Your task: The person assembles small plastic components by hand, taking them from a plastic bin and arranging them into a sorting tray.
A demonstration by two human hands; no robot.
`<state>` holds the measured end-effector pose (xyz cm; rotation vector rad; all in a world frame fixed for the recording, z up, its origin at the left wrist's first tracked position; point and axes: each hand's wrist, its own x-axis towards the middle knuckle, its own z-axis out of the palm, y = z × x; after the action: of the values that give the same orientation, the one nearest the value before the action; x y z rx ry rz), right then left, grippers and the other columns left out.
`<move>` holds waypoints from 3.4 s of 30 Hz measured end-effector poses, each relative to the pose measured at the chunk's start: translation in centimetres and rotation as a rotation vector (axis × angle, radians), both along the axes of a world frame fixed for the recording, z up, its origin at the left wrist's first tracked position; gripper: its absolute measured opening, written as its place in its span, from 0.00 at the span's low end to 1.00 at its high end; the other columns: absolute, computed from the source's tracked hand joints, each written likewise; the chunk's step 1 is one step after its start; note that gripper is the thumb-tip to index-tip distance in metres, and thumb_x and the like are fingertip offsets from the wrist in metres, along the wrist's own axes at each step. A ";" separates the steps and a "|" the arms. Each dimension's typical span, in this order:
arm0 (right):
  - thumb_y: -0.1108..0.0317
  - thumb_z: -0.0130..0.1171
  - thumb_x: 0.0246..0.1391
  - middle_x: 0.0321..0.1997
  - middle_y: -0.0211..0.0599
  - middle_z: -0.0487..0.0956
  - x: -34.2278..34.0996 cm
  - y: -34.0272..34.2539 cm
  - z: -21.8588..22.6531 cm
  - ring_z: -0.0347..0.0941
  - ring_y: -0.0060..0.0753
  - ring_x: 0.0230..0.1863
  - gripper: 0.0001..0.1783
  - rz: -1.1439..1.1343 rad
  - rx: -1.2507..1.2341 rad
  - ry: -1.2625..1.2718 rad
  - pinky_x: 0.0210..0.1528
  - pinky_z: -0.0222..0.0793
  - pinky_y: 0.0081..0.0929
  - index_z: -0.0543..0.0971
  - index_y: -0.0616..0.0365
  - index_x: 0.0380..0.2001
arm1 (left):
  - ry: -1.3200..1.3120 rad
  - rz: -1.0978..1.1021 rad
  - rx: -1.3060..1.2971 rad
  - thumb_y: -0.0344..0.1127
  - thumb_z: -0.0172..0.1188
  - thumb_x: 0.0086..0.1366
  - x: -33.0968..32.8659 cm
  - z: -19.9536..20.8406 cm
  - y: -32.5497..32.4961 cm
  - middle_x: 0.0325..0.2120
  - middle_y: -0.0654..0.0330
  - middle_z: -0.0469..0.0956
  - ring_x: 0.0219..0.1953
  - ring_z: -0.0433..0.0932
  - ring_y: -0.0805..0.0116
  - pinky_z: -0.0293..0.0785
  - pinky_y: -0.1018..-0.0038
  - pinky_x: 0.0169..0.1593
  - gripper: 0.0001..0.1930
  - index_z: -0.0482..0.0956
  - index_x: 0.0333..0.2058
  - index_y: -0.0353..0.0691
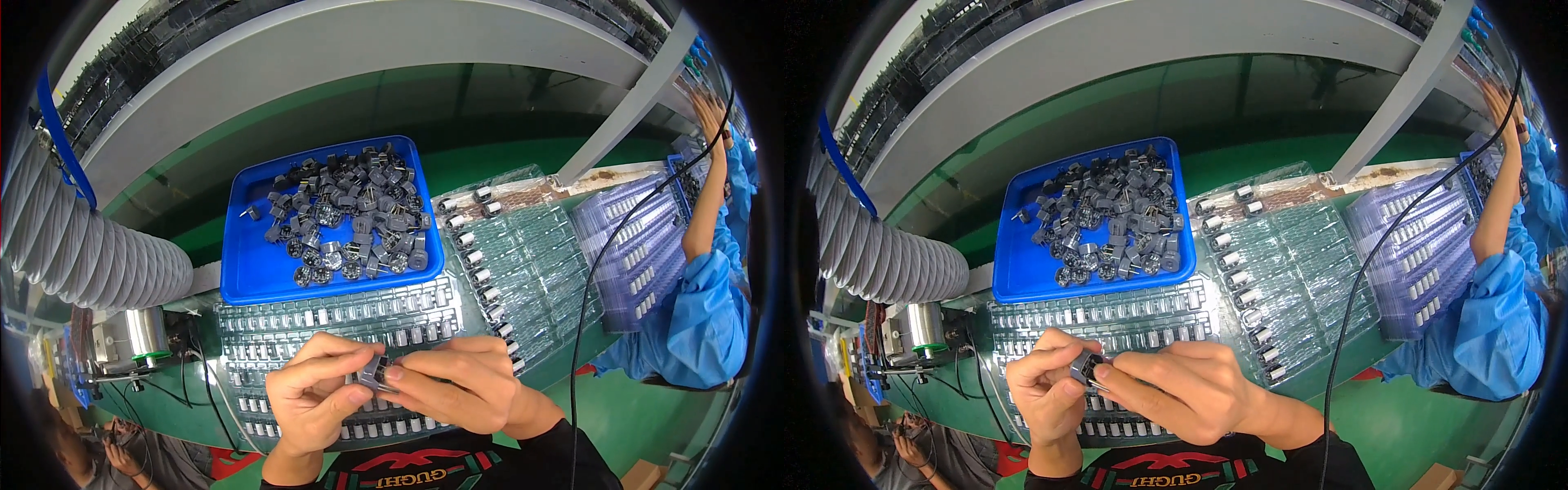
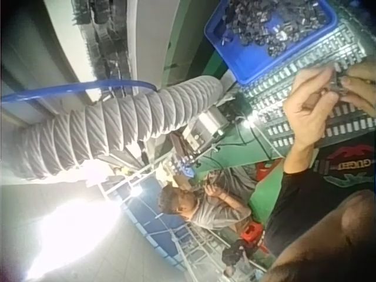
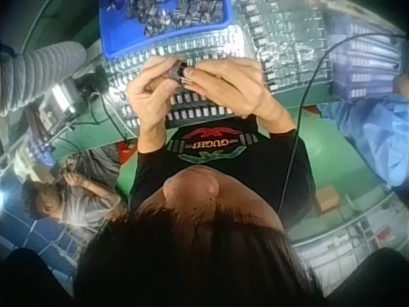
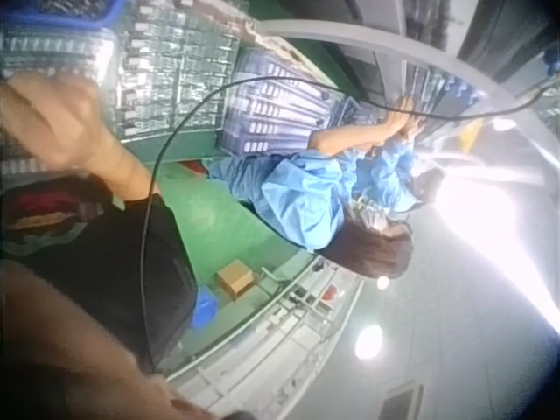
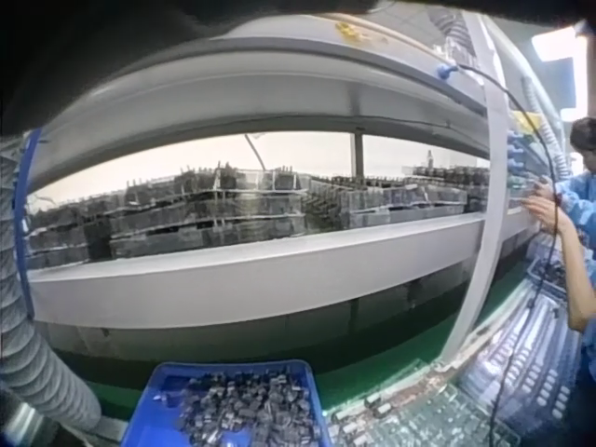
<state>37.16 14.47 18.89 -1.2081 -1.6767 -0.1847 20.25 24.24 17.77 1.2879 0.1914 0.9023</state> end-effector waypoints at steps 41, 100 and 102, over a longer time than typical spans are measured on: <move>0.73 0.67 0.43 0.35 0.36 0.81 0.2 -0.4 0.7 0.74 0.22 0.20 0.15 -0.014 0.014 0.017 0.19 0.66 0.16 0.83 0.64 0.38 | 0.121 -0.008 -0.323 0.33 0.68 0.58 0.5 1.0 -1.0 0.38 0.43 0.78 0.42 0.80 0.51 0.77 0.61 0.48 0.18 0.80 0.44 0.28; 0.72 0.60 0.49 0.33 0.46 0.79 16.5 1.1 -4.4 0.76 0.52 0.40 0.06 -0.523 -0.653 -0.063 0.45 0.71 0.43 0.84 0.61 0.30 | 0.493 0.104 0.415 0.22 0.59 0.61 3.0 -0.8 -0.2 0.45 0.53 0.78 0.40 0.80 0.66 0.78 0.75 0.42 0.13 0.81 0.45 0.36; 0.72 0.58 0.49 0.33 0.46 0.79 16.4 1.1 -4.5 0.76 0.52 0.41 0.07 -0.550 -0.663 -0.089 0.45 0.72 0.43 0.84 0.61 0.29 | 0.511 0.119 0.424 0.22 0.59 0.61 2.9 -0.6 -0.2 0.44 0.53 0.78 0.41 0.80 0.66 0.78 0.75 0.42 0.13 0.81 0.45 0.36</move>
<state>53.53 15.56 14.38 -2.1792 -1.4833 -0.0087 23.14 24.03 17.12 1.9100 0.5000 0.7180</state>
